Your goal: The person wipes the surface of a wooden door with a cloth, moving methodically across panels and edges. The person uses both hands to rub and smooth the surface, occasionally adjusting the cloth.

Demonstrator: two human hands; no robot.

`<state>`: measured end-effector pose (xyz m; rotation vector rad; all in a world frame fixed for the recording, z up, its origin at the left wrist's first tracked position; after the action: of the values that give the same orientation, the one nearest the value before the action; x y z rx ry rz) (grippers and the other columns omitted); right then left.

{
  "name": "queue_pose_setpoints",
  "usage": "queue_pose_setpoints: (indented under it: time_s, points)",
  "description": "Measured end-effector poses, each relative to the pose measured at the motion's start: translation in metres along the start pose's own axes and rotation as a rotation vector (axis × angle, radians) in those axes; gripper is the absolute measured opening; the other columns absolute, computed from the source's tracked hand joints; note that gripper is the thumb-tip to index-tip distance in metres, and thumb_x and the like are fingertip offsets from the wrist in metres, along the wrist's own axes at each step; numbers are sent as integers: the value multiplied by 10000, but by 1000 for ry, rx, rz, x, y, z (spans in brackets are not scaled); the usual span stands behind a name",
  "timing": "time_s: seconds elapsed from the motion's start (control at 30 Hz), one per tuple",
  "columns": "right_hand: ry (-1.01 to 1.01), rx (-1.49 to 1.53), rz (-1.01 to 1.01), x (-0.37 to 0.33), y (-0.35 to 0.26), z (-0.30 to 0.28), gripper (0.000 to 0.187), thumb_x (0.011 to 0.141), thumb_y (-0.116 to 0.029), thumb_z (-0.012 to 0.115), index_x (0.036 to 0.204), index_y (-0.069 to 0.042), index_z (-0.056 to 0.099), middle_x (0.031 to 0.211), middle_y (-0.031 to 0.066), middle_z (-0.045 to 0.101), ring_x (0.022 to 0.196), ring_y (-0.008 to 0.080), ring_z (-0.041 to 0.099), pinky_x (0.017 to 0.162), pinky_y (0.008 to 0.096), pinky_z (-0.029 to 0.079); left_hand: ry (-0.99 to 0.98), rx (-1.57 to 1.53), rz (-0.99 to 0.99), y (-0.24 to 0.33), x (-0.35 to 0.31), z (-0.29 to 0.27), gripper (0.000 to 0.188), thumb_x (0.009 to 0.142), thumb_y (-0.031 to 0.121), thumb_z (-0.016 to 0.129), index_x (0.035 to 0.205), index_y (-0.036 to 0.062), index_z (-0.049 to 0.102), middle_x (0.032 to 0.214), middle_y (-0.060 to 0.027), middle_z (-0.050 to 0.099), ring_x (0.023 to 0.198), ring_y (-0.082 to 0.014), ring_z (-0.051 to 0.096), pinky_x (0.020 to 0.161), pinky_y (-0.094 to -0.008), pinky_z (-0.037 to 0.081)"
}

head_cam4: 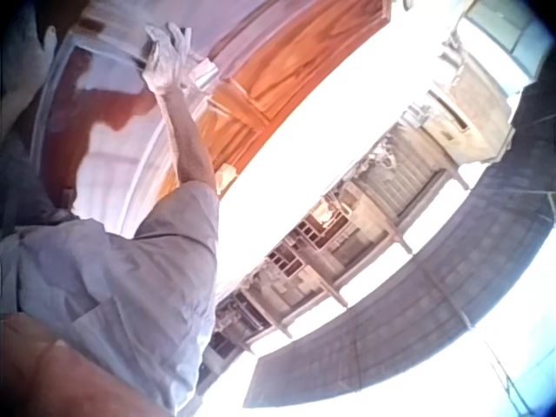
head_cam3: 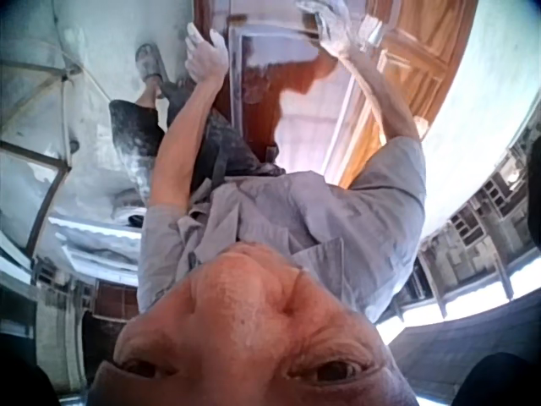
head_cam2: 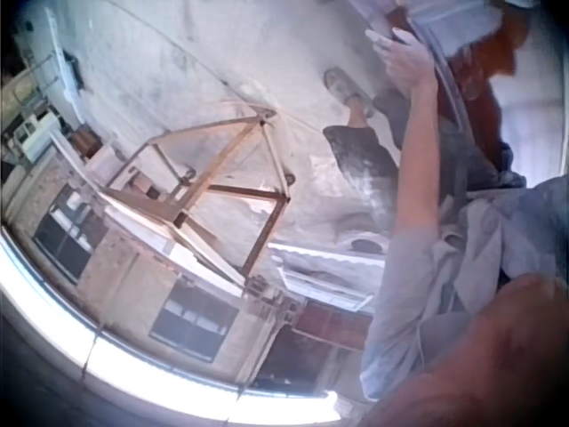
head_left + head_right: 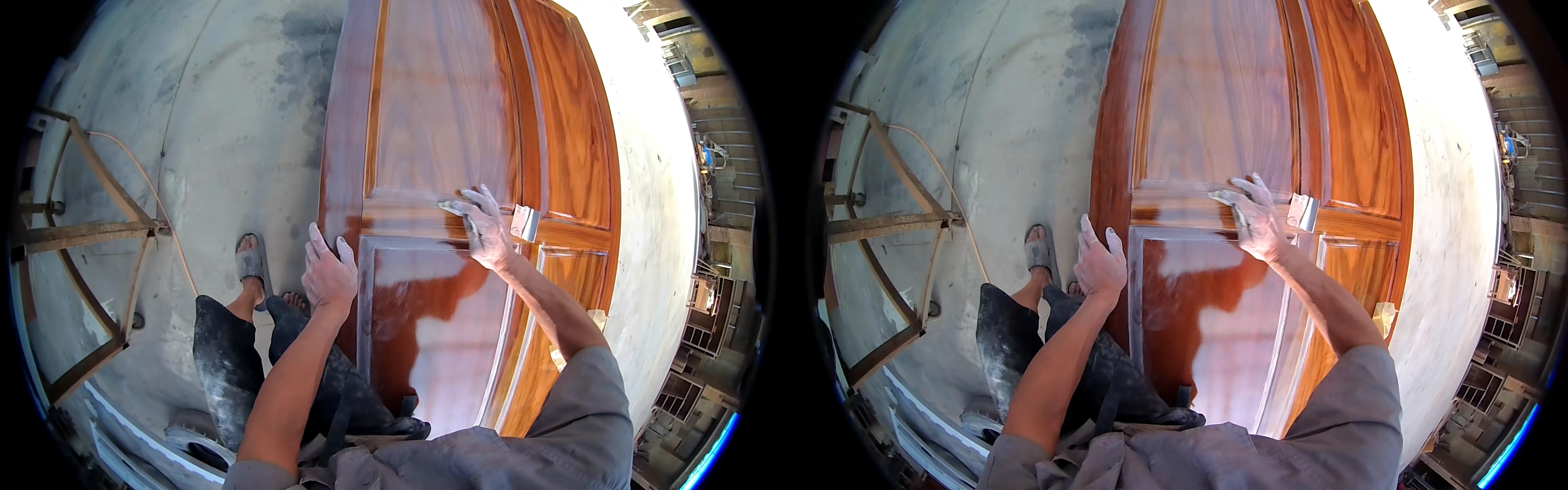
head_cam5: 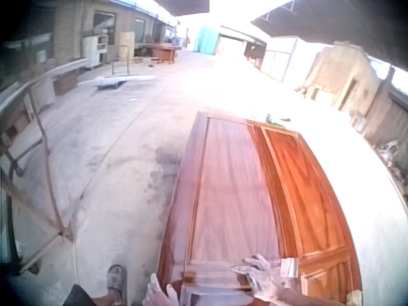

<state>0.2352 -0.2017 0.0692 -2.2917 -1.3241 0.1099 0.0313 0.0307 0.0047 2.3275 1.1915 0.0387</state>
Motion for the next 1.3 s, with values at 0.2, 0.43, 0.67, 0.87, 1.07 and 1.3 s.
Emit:
queue_pose_setpoints:
  time_s: [0.2, 0.43, 0.67, 0.87, 1.07, 1.3]
  points:
    - [-37, 33, -98, 65, -82, 64, 414, 933, 7, 573, 1311, -129, 675, 1267, 110, 719, 1386, 345, 541, 1266, 598, 295, -28, -19, -13, -15, -1, -4, 634, 1075, 391, 489, 1589, 49, 346, 1347, -247, 609, 1150, -469, 646, 921, -583, 539]
    - [161, -124, 8, -21, 18, -21, 376, 902, 12, 627, 1218, -158, 738, 1191, 94, 756, 1276, 325, 604, 1207, 662, 317, -20, -42, -13, 0, -1, 0, 619, 1080, 388, 481, 1580, 47, 350, 1341, -256, 607, 1146, -481, 642, 914, -590, 536]
    - [8, -16, -68, 50, -72, 50, 435, 891, -56, 652, 1308, -176, 685, 1176, 109, 744, 1334, 346, 574, 1268, 600, 294, 18, 37, 15, -13, -1, -6, 633, 1054, 358, 536, 1559, 17, 365, 1223, -242, 633, 1086, -435, 676, 851, -549, 573]
    - [206, -122, 54, -37, 24, -32, 350, 871, -59, 711, 1204, -163, 727, 1164, 64, 757, 1216, 319, 618, 1241, 645, 287, 26, 10, 64, 5, -7, 3, 641, 1057, 359, 534, 1564, 13, 348, 1233, -251, 627, 1082, -444, 674, 849, -552, 572]
    - [99, 14, -56, 52, -86, 61, 485, 859, 5, 641, 1313, -162, 678, 1175, 132, 737, 1303, 371, 586, 1229, 613, 341, 11, 40, 22, -12, -3, -3, 637, 1060, 367, 528, 1569, 30, 349, 1257, -239, 630, 1100, -440, 673, 872, -554, 562]
    - [130, -203, 88, -75, 22, -77, 570, 836, 75, 648, 1349, -170, 682, 1282, 110, 697, 1256, 366, 626, 1203, 625, 356, -2, 43, 23, -6, -4, 1, 619, 1075, 378, 496, 1575, 43, 348, 1297, -238, 626, 1137, -442, 663, 885, -553, 557]
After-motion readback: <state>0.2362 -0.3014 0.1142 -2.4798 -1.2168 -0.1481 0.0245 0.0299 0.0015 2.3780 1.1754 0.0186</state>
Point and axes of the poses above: each hand's wrist, its own x-axis towards the middle knuckle, its own z-axis out of the palm, y = z × x, the point moved 8 cm from there along x, towards the middle knuckle
